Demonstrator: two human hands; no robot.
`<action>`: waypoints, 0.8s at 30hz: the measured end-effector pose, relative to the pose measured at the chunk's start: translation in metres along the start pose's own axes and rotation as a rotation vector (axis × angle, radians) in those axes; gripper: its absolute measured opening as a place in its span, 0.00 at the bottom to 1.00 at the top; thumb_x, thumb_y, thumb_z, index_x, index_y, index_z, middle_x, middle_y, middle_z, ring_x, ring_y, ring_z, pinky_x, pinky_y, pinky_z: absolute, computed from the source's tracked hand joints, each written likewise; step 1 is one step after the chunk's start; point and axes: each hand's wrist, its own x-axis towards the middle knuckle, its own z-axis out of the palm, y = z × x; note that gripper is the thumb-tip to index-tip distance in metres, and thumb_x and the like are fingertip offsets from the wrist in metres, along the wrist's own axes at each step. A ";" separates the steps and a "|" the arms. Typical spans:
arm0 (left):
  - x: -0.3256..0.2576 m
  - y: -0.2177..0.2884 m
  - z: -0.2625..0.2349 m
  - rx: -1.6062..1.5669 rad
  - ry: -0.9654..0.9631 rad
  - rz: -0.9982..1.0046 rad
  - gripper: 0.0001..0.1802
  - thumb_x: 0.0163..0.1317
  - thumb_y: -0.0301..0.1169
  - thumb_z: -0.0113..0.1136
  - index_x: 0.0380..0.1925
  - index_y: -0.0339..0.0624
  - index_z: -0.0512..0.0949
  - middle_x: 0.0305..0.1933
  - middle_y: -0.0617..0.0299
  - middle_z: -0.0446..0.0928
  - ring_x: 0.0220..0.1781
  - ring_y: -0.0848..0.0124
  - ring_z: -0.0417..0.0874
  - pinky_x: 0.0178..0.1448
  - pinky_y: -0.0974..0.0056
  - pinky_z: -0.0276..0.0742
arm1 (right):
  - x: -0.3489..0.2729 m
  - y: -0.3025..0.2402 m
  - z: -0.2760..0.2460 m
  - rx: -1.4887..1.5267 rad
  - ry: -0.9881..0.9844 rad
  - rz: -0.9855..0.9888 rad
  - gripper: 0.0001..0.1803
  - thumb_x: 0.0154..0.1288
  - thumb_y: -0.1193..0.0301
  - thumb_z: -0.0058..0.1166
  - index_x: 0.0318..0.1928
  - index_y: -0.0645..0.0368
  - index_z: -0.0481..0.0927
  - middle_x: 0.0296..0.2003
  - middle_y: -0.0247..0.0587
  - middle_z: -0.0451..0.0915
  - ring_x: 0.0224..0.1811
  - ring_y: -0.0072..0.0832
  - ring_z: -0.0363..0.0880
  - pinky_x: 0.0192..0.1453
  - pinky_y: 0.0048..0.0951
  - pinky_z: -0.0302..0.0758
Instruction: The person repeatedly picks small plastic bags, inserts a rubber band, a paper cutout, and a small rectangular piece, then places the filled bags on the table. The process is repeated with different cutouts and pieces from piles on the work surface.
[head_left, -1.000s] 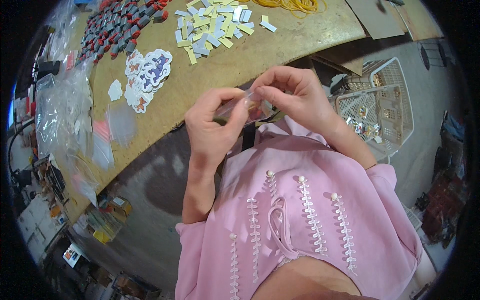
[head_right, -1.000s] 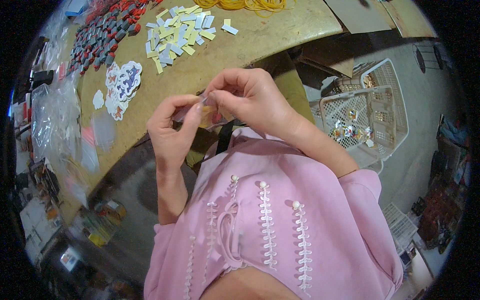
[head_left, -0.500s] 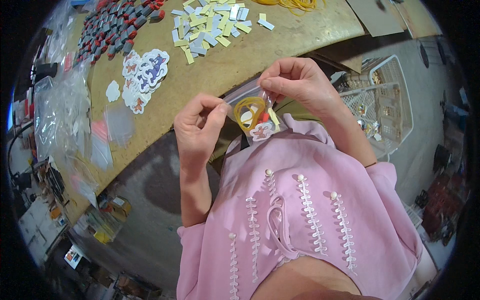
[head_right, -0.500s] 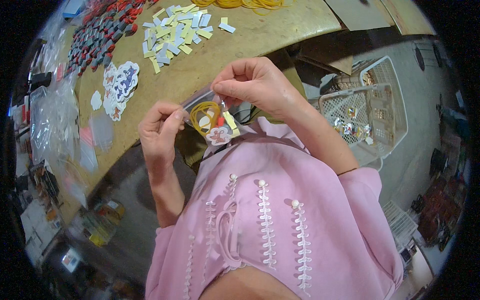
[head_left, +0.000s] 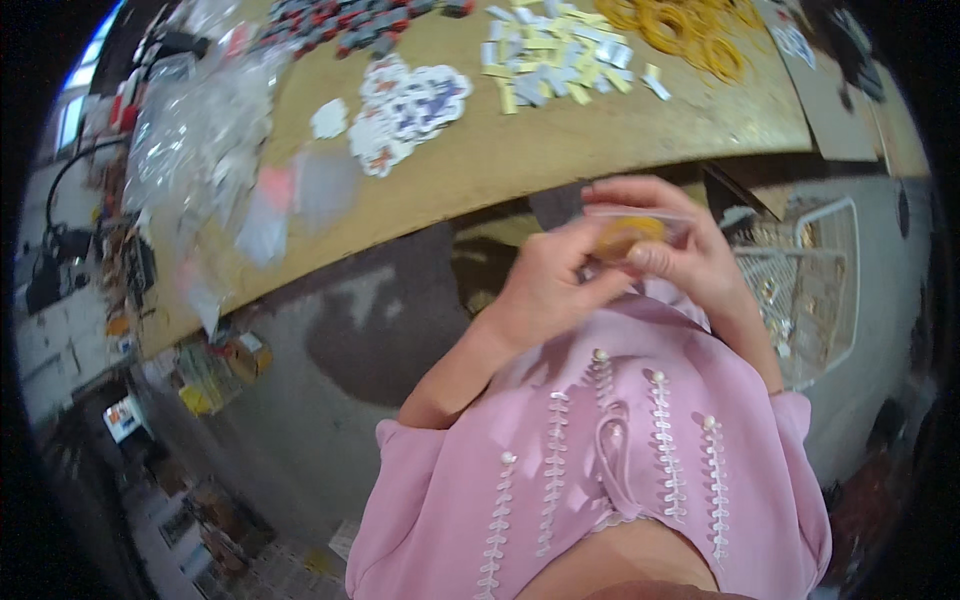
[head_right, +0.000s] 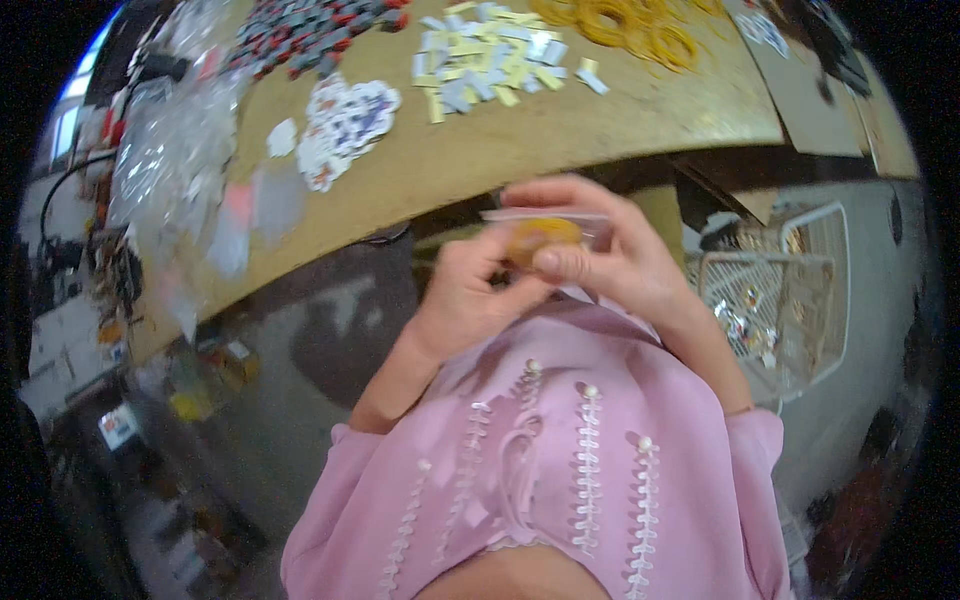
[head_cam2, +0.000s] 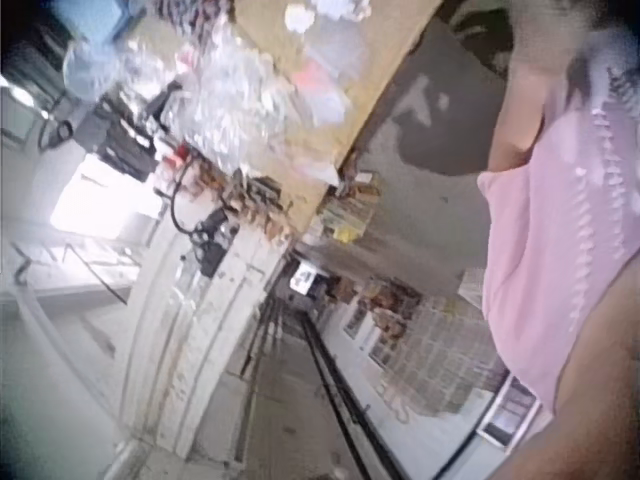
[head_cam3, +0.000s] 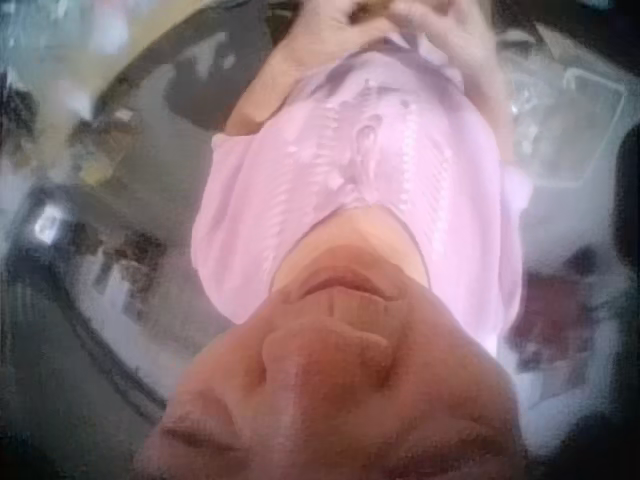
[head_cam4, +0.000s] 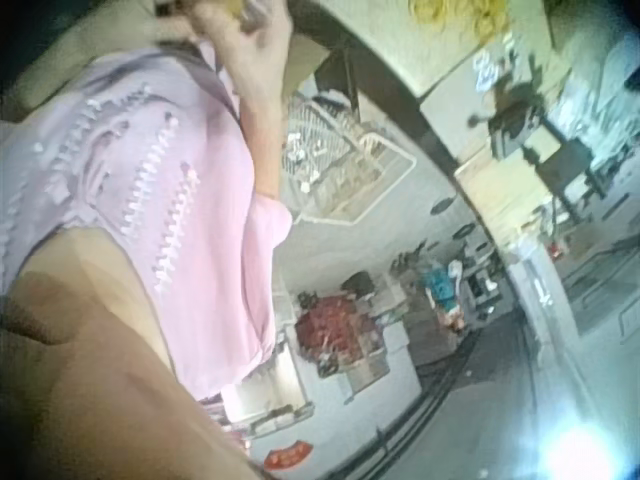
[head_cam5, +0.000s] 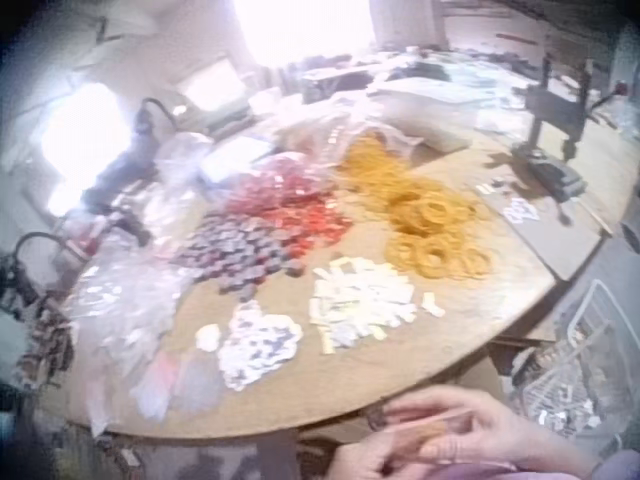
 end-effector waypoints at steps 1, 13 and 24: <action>0.000 -0.004 0.000 0.188 -0.055 0.072 0.16 0.65 0.30 0.72 0.51 0.37 0.85 0.41 0.51 0.89 0.41 0.61 0.91 0.46 0.60 0.86 | -0.004 0.012 -0.002 -0.074 -0.074 0.039 0.23 0.76 0.71 0.65 0.68 0.65 0.80 0.66 0.40 0.82 0.67 0.29 0.80 0.70 0.33 0.77; -0.034 -0.029 -0.215 0.855 0.981 0.045 0.10 0.69 0.34 0.73 0.41 0.39 0.85 0.34 0.60 0.86 0.33 0.72 0.85 0.36 0.62 0.78 | -0.128 0.082 -0.220 -1.729 0.234 0.643 0.22 0.59 0.84 0.54 0.50 0.54 0.91 0.41 0.58 0.88 0.48 0.58 0.88 0.52 0.54 0.83; -0.040 -0.050 -0.249 0.677 0.983 -0.107 0.12 0.63 0.32 0.78 0.40 0.38 0.85 0.36 0.65 0.86 0.34 0.76 0.81 0.43 0.66 0.79 | -0.174 0.160 -0.269 -1.673 0.016 0.595 0.08 0.61 0.71 0.63 0.37 0.62 0.87 0.37 0.57 0.88 0.41 0.54 0.88 0.46 0.51 0.84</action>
